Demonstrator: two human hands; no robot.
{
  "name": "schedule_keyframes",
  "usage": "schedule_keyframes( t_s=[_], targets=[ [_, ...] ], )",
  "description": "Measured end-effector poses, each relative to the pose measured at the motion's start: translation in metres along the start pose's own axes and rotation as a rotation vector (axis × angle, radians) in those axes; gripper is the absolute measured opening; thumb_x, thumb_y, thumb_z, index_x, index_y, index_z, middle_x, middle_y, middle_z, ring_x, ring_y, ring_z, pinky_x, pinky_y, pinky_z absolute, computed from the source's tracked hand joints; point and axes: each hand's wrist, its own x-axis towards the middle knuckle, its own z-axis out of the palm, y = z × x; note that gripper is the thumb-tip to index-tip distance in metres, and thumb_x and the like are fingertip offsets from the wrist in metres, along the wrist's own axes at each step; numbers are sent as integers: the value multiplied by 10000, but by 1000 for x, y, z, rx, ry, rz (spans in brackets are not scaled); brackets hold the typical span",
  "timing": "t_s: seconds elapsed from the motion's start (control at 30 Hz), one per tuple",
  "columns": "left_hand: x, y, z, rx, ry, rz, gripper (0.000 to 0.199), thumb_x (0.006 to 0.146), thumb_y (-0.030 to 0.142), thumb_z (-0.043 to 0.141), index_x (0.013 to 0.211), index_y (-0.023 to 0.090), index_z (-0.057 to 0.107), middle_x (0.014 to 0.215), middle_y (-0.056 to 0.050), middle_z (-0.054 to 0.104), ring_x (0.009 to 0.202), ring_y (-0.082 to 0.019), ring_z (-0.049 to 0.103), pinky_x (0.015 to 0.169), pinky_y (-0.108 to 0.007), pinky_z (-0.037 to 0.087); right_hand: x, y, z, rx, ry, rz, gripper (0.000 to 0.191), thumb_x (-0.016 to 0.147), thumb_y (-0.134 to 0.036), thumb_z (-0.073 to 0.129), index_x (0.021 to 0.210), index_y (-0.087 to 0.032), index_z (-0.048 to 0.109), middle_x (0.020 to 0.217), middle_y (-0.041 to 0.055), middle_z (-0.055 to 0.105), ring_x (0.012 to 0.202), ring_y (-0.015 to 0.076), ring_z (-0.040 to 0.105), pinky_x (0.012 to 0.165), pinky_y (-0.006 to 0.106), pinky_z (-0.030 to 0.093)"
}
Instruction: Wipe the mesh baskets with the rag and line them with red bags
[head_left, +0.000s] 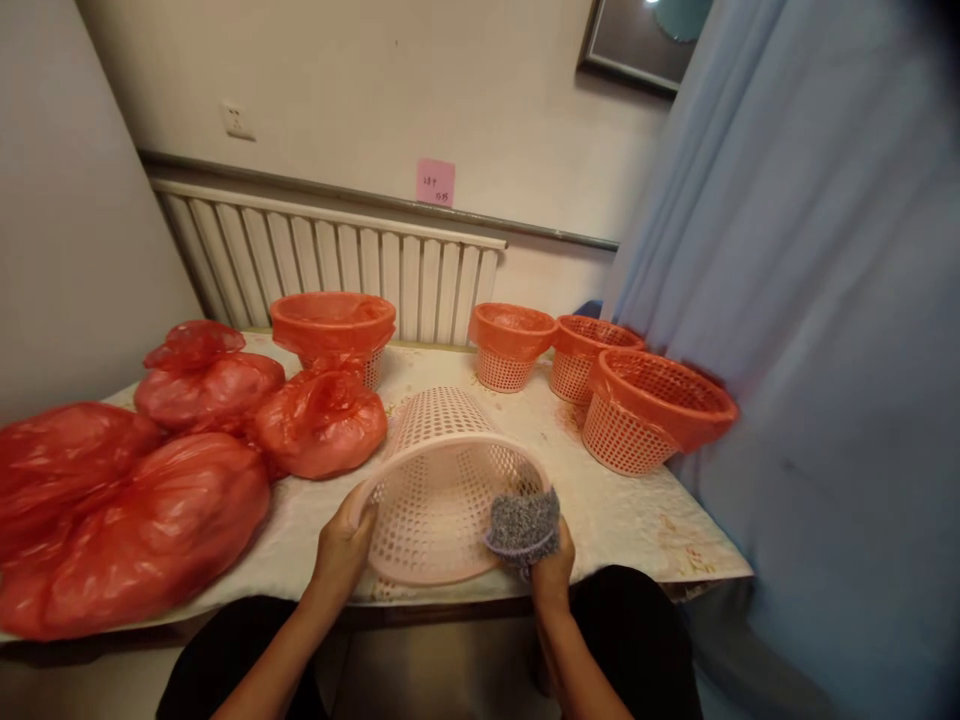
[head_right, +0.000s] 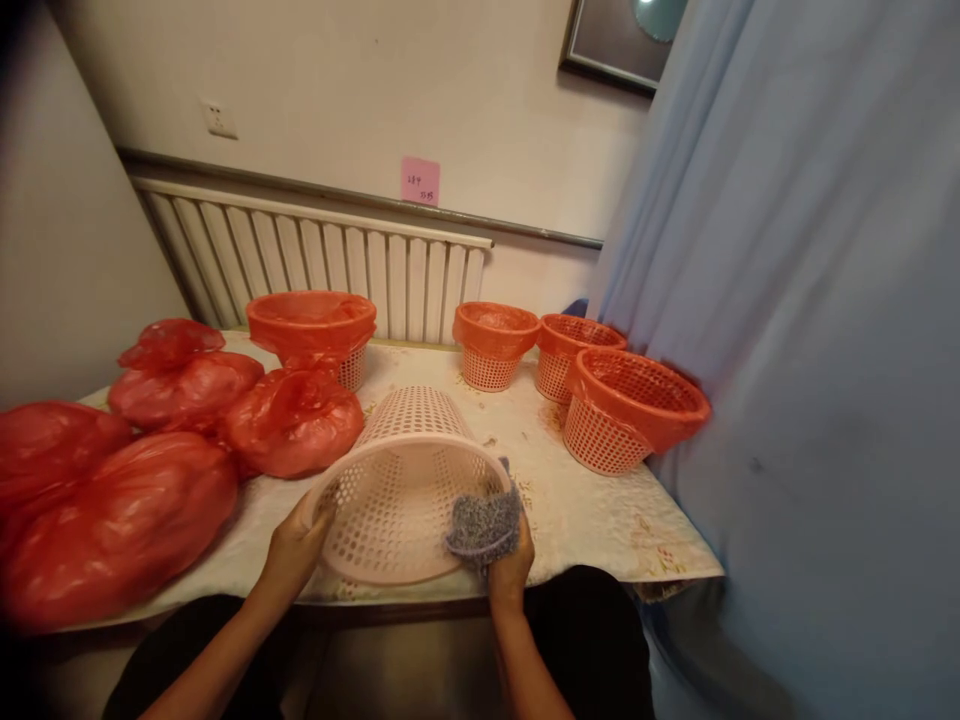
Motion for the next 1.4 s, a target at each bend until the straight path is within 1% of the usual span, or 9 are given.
schedule_keyframes(
  t_s=[0.1,0.2,0.4,0.5,0.63,0.87,1.07,1.23,1.4],
  targets=[
    [-1,-11,5,86,-105,-148,481,855,434,442,1186,120,594,1109,-156,719,1060,-323,670,912,-452,530,24,-46,-5,-209,51,-185,423,749,-366,572,1078,-120,674,1018,123,676,960,266,621,877,405,482],
    [-6,-6,14,110,-53,-137,540,854,407,463,1269,66,518,1227,-224,646,1158,-357,609,960,-500,491,35,-87,-8,-380,15,-402,361,798,-318,527,1082,-149,672,1043,120,626,963,257,607,864,397,481],
    [-14,49,19,208,303,447,584,913,260,452,1452,95,300,1441,-228,442,1378,-311,381,1113,-519,345,24,-117,-6,-576,-130,-588,341,842,-256,490,1144,-182,631,988,95,562,871,233,589,759,365,500],
    [-10,78,14,265,335,649,570,913,182,460,1459,148,301,1443,-191,448,1392,-301,353,1132,-539,305,17,-117,-4,-617,-160,-605,353,842,-262,506,1172,-194,611,990,91,546,850,233,583,730,358,502],
    [3,94,13,289,291,686,433,926,173,438,1359,166,427,1296,-155,569,1249,-285,498,1085,-515,357,13,-115,-2,-617,-190,-611,380,842,-285,514,1205,-205,590,1006,93,533,857,239,583,730,367,506],
    [16,80,23,336,318,518,173,947,231,351,873,206,505,859,-74,564,880,-268,550,814,-438,447,6,-104,-17,-489,-206,-434,399,866,-371,498,1216,-195,574,1091,115,545,1009,265,582,845,402,501],
    [25,68,19,298,350,436,182,922,214,325,842,214,489,842,-70,541,862,-265,520,800,-423,418,-10,-60,-35,-427,-190,-238,477,855,-405,521,1267,-165,543,1183,158,587,1112,306,573,919,458,477],
    [33,62,9,255,346,381,159,909,240,331,845,222,476,856,-53,535,884,-255,518,814,-408,420,-25,-21,-41,-375,-151,-286,529,851,-430,542,1284,-128,536,1207,190,603,1135,326,577,933,495,480],
    [36,60,-1,219,313,355,138,888,271,366,829,227,482,833,-40,535,852,-240,530,798,-384,442,-30,-21,-37,-351,-134,-351,526,863,-426,547,1303,-139,519,1216,180,594,1148,312,575,953,500,479]
  ],
)
